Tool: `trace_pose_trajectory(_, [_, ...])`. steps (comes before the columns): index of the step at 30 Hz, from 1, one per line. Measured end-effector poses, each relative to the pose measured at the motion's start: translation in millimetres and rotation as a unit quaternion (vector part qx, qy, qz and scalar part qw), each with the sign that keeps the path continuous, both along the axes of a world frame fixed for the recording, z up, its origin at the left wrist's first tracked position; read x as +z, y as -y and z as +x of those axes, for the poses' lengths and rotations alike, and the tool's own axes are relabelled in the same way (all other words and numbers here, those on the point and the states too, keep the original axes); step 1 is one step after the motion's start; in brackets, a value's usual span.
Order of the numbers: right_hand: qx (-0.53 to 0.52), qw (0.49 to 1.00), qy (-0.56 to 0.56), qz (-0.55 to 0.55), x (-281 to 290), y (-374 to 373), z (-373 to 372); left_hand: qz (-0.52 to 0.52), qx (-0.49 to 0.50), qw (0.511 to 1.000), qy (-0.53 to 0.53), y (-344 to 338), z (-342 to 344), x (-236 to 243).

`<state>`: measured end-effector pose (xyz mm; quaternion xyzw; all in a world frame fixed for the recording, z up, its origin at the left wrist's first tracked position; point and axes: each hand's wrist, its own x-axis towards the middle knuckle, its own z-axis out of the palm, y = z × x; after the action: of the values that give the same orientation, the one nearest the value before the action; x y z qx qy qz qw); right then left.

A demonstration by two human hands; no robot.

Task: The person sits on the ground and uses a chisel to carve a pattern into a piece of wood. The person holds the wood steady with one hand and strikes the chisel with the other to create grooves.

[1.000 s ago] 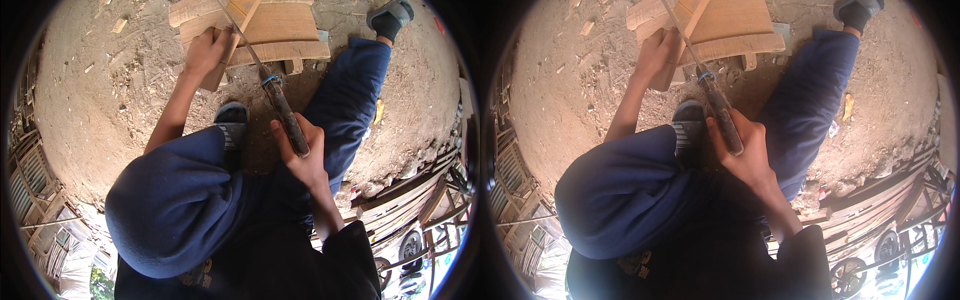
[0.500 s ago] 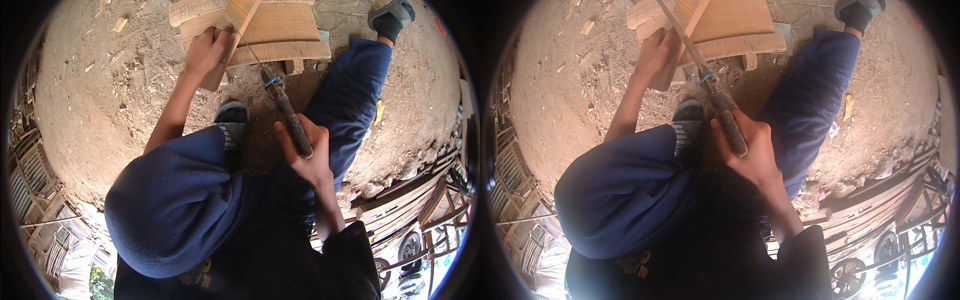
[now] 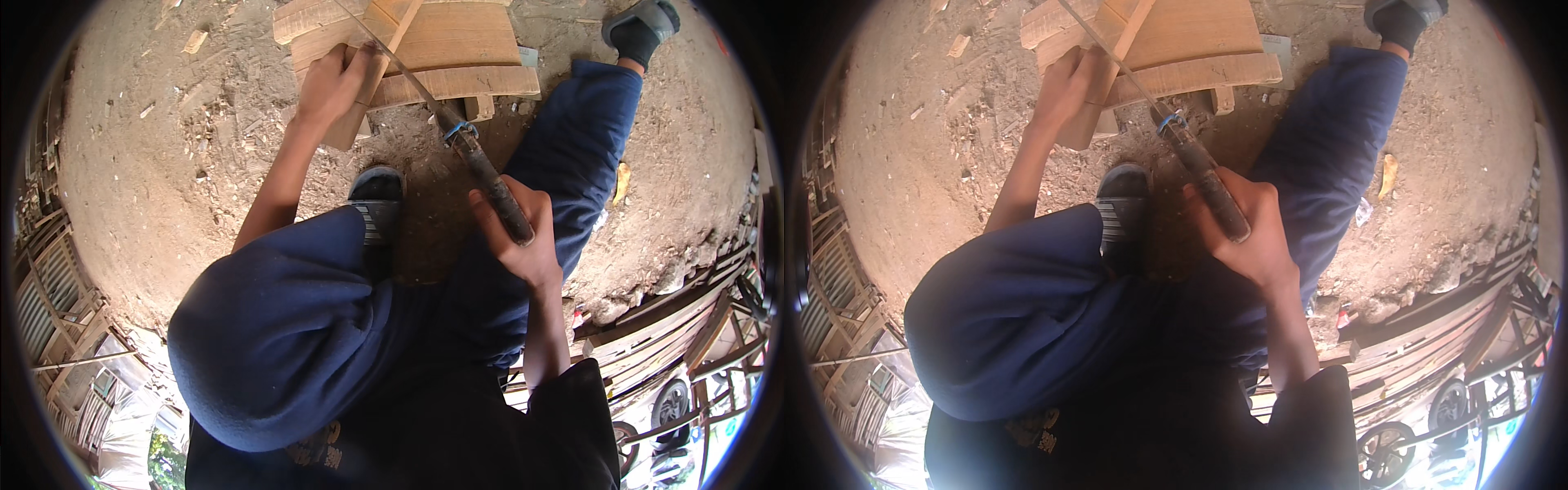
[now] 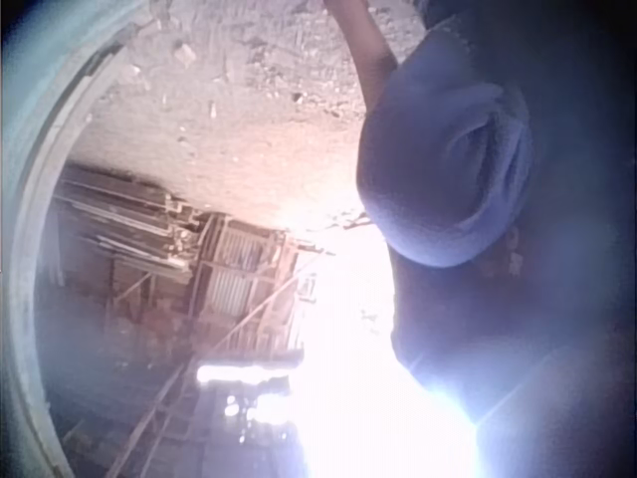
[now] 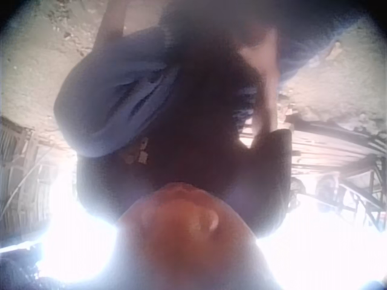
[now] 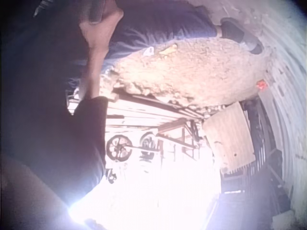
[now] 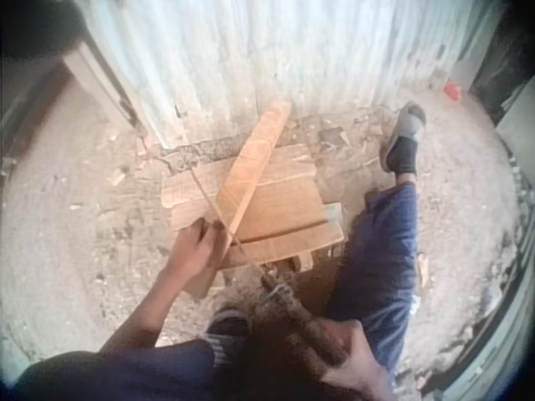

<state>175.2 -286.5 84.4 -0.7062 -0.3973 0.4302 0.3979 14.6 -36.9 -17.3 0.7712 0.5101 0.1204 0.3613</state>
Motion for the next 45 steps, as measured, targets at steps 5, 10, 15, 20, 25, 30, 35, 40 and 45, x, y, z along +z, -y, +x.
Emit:
trace_pose_trajectory(5, [0.023, 1.000, 0.007, 0.005, -2.8, -0.2, 19.4, 0.010, -0.001, 1.000, 0.013, 2.5, 3.3, 1.1])
trace_pose_trajectory(10, [0.042, 0.999, 0.020, 0.014, 3.2, -5.9, 24.4, 0.005, 0.000, 1.000, 0.001, 1.6, 0.6, 2.5])
trace_pose_trajectory(15, [0.041, 0.998, 0.033, 0.031, 6.3, -4.1, 15.8, 0.034, -0.024, 0.999, -0.002, 0.7, 2.3, -0.4])
trace_pose_trajectory(20, [0.022, 0.998, 0.038, 0.037, 2.7, -6.2, -9.5, 0.081, -0.077, 0.993, 0.029, -12.3, -16.3, -6.6])
trace_pose_trajectory(25, [-0.034, 0.997, 0.034, 0.055, -6.0, 3.2, -26.4, 0.069, -0.141, 0.987, -0.023, -27.6, -28.3, -5.0])
trace_pose_trajectory(30, [-0.055, 0.997, 0.030, 0.035, 4.3, 15.9, -24.9, 0.021, -0.148, 0.986, -0.074, -27.9, -18.7, 14.5])
trace_pose_trajectory(35, [-0.095, 0.995, 0.010, 0.006, 9.7, 7.0, -25.9, 0.056, -0.165, 0.984, -0.035, -36.8, -19.9, 14.0])
trace_pose_trajectory(40, [-0.115, 0.993, 0.010, 0.000, 9.9, 2.6, -29.4, 0.079, -0.109, 0.983, -0.122, -25.3, -10.9, 10.2])
trace_pose_trajectory(45, [-0.128, 0.991, 0.037, 0.014, 11.5, -0.3, -22.8, 0.098, -0.034, 0.979, -0.174, -10.5, 10.2, 9.5])
